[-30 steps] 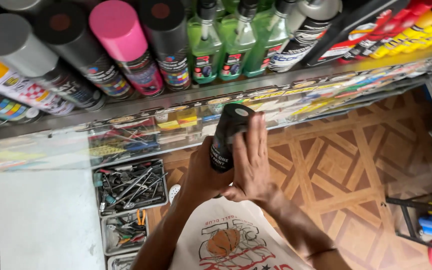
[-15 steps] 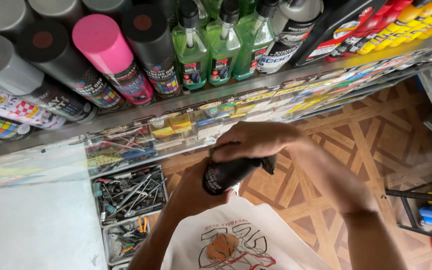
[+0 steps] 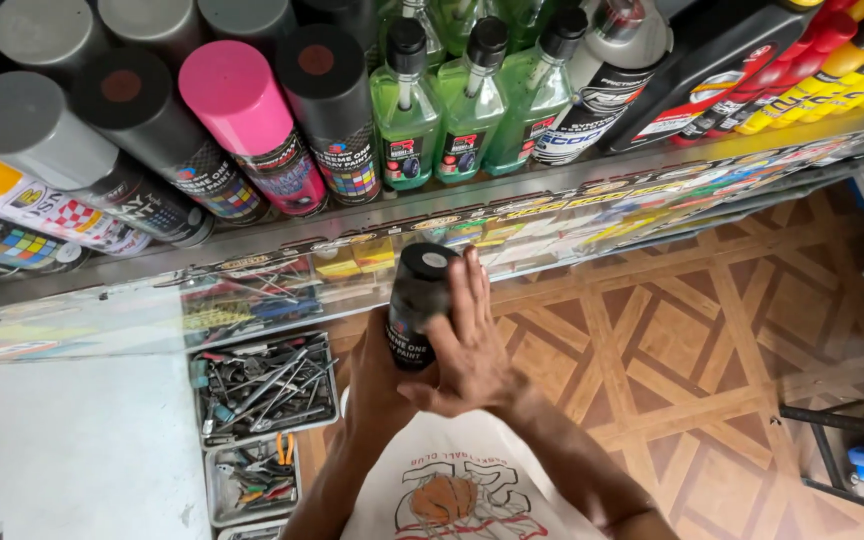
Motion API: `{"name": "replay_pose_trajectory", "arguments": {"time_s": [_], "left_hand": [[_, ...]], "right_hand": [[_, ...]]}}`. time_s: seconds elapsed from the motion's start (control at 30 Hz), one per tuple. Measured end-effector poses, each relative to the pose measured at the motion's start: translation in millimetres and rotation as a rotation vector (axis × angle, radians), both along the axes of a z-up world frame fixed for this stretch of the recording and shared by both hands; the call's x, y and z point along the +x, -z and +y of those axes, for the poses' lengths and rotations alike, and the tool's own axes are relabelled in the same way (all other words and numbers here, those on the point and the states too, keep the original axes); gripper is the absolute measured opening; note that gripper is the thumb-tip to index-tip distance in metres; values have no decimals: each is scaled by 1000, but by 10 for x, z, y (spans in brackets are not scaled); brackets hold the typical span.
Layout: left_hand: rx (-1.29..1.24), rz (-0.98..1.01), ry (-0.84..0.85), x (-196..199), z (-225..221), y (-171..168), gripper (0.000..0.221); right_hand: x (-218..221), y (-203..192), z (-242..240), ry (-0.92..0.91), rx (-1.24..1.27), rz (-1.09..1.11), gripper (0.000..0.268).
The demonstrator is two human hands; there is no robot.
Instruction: Wiping dust off spray paint cans with a cloth and organizing them on a shelf.
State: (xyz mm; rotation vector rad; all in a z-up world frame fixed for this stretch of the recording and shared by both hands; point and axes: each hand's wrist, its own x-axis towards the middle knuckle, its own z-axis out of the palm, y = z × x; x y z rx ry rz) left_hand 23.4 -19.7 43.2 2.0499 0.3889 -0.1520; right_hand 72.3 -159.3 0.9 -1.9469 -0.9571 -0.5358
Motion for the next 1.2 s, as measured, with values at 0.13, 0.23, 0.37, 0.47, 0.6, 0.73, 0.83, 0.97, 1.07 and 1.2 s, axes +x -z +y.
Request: {"name": "replay_pose_trajectory", "arguments": {"time_s": [0.13,0.23,0.37,0.47,0.6,0.73,0.83,0.97,1.07,1.2], "left_hand": [[-44,-150,-33,-20,-51,207,59],[-125,-40,-23,-30,-44,49,70],[-152,-63,-21,-35,-10,-132,64],[-224,-16,49,-63,61,-233,59],[-446,-142,148,-139,149,-130,53],[-667,-246,249,-209,157,177,56],[-767,-283,342,-283,154,371,47],[-853,-276,326,-308,170,247,44],[-872,-292,305,-317,183,332,42],[-1001,-141,60,-382,72,374,78]], "right_hand": [[113,-70,-1,-73,76,-42,91],[73,-422,177,-322,489,223,98],[85,-479,156,-380,639,467,88],[211,-415,47,-394,705,650,70],[438,-625,-50,-579,504,565,61],[600,-326,-76,-860,644,341,46],[580,-144,-71,-822,645,423,68],[419,-382,141,-744,634,532,84],[343,-602,232,-629,502,516,76],[303,-687,356,-299,320,464,75]]}}
